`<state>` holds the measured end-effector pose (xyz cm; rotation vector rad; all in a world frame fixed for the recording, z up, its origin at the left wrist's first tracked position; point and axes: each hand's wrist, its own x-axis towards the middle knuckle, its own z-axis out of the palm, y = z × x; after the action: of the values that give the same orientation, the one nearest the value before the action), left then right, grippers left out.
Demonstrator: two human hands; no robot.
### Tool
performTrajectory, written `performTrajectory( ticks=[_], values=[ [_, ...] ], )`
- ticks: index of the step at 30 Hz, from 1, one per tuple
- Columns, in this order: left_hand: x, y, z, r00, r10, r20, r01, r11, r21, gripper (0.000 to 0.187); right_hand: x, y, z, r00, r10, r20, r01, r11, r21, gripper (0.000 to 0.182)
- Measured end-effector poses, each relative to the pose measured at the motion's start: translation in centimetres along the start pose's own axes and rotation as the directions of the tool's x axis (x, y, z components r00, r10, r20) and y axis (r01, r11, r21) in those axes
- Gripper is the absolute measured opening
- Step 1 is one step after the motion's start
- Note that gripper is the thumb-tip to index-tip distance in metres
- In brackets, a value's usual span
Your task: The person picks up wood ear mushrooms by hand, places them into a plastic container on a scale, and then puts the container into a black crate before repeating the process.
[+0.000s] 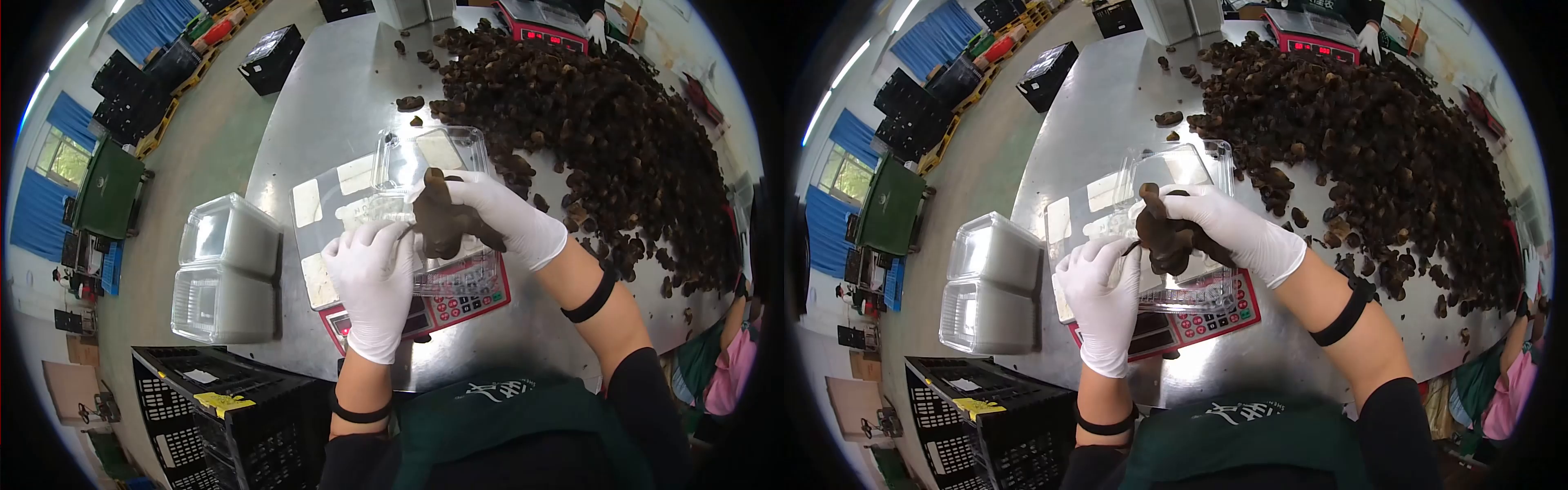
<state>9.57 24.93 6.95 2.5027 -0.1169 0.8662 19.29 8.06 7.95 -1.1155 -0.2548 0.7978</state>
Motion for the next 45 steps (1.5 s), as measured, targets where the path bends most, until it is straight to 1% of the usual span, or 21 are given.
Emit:
performTrajectory(
  ticks=[2,5,7,10,17,19,21,25,27,31,33,34,35,37,38,39,40,41,42,43,45],
  values=[
    [-0.5,-0.8,-0.3,1.000,0.025,-0.017,-0.025,0.999,0.038,0.015,-0.1,-0.4,0.3,0.987,-0.024,-0.158,-0.034,0.934,-0.356,0.035],
    [-1.6,-2.4,-0.8,1.000,0.015,-0.007,-0.014,0.997,0.081,0.015,0.3,1.1,-0.5,0.927,-0.337,0.163,0.332,0.539,-0.774,0.040],
    [-2.3,-3.0,-0.9,0.998,-0.022,0.061,0.020,0.999,0.029,0.014,-0.1,1.5,-0.1,0.920,-0.355,0.164,0.307,0.398,-0.864,0.040],
    [-3.0,-2.7,-0.8,0.997,-0.038,0.064,0.038,0.999,-0.008,0.016,-1.5,0.1,0.9,0.944,-0.319,0.083,0.216,0.411,-0.886,0.040],
    [-2.8,-1.8,-0.7,1.000,-0.006,0.003,0.006,1.000,0.016,0.017,-4.1,-2.1,-1.2,0.934,-0.336,0.122,0.171,0.118,-0.978,0.027],
    [-3.2,-1.3,-1.1,0.999,-0.015,-0.030,0.015,1.000,0.005,0.019,-5.1,-2.6,-1.3,0.791,-0.573,0.215,0.341,0.120,-0.932,0.023],
    [-4.1,-0.5,-1.6,0.998,-0.026,-0.066,0.025,1.000,-0.006,0.021,-7.0,-2.5,-0.8,0.712,-0.667,0.220,0.315,0.024,-0.949,0.019],
    [-7.3,0.9,-2.3,0.998,0.053,0.033,-0.048,0.991,-0.126,0.028,-11.7,3.8,0.8,0.902,-0.236,0.360,0.396,0.127,-0.909,0.027],
    [-8.3,1.0,-2.2,0.997,-0.019,0.081,0.032,0.986,-0.162,0.025,-11.9,8.9,1.4,0.912,-0.151,0.381,0.386,0.002,-0.922,0.031],
    [-7.5,2.6,-2.3,1.000,0.005,0.013,-0.002,0.971,-0.241,0.034,-11.2,14.1,1.3,0.865,-0.290,0.409,0.390,-0.123,-0.913,0.028],
    [-6.2,4.6,-2.7,0.983,0.176,0.050,-0.149,0.927,-0.346,0.036,-11.6,14.6,1.7,0.869,-0.281,0.407,0.377,-0.155,-0.913,0.026],
    [-5.7,5.5,-2.7,0.959,0.259,0.117,-0.191,0.891,-0.412,0.038,-11.3,15.4,1.4,0.865,-0.287,0.411,0.419,-0.037,-0.907,0.027],
    [-5.5,6.1,-2.2,0.936,0.325,0.133,-0.229,0.851,-0.472,0.039,-12.0,15.5,0.9,0.864,-0.296,0.407,0.414,-0.041,-0.909,0.027],
    [-6.0,6.5,-1.7,0.913,0.360,0.191,-0.236,0.850,-0.471,0.038,-13.9,14.7,0.5,0.897,-0.323,0.301,0.382,0.223,-0.897,0.031],
    [-6.2,6.5,-1.4,0.910,0.367,0.195,-0.240,0.847,-0.474,0.038,-14.8,13.3,0.3,0.932,-0.338,0.131,0.282,0.451,-0.847,0.034],
    [-6.4,6.5,-1.1,0.869,0.406,0.284,-0.249,0.853,-0.458,0.036,-15.8,11.5,-0.3,0.931,-0.342,0.123,0.279,0.455,-0.846,0.034],
    [-6.4,6.7,-0.9,0.819,0.440,0.369,-0.261,0.858,-0.442,0.034,-16.8,9.4,-1.1,0.994,-0.081,-0.080,0.034,0.884,-0.466,0.037],
    [-6.3,7.9,-0.6,0.771,0.450,0.450,-0.247,0.863,-0.441,0.037,-17.6,8.2,-1.3,0.962,0.250,-0.105,-0.242,0.966,0.088,0.042],
    [-6.1,8.0,-0.4,0.781,0.460,0.422,-0.257,0.853,-0.454,0.038,-18.3,8.1,-0.9,0.976,0.126,-0.177,-0.079,0.965,0.251,0.048],
    [-5.8,7.9,-0.1,0.791,0.468,0.393,-0.268,0.844,-0.465,0.040,-19.2,8.2,-1.8,0.976,0.121,-0.180,-0.073,0.965,0.252,0.048],
    [-3.4,6.0,0.6,0.903,0.379,0.201,-0.305,0.896,-0.323,0.037,-22.4,8.8,-5.0,0.962,0.186,-0.201,-0.189,0.982,0.005,0.042]
  ],
)
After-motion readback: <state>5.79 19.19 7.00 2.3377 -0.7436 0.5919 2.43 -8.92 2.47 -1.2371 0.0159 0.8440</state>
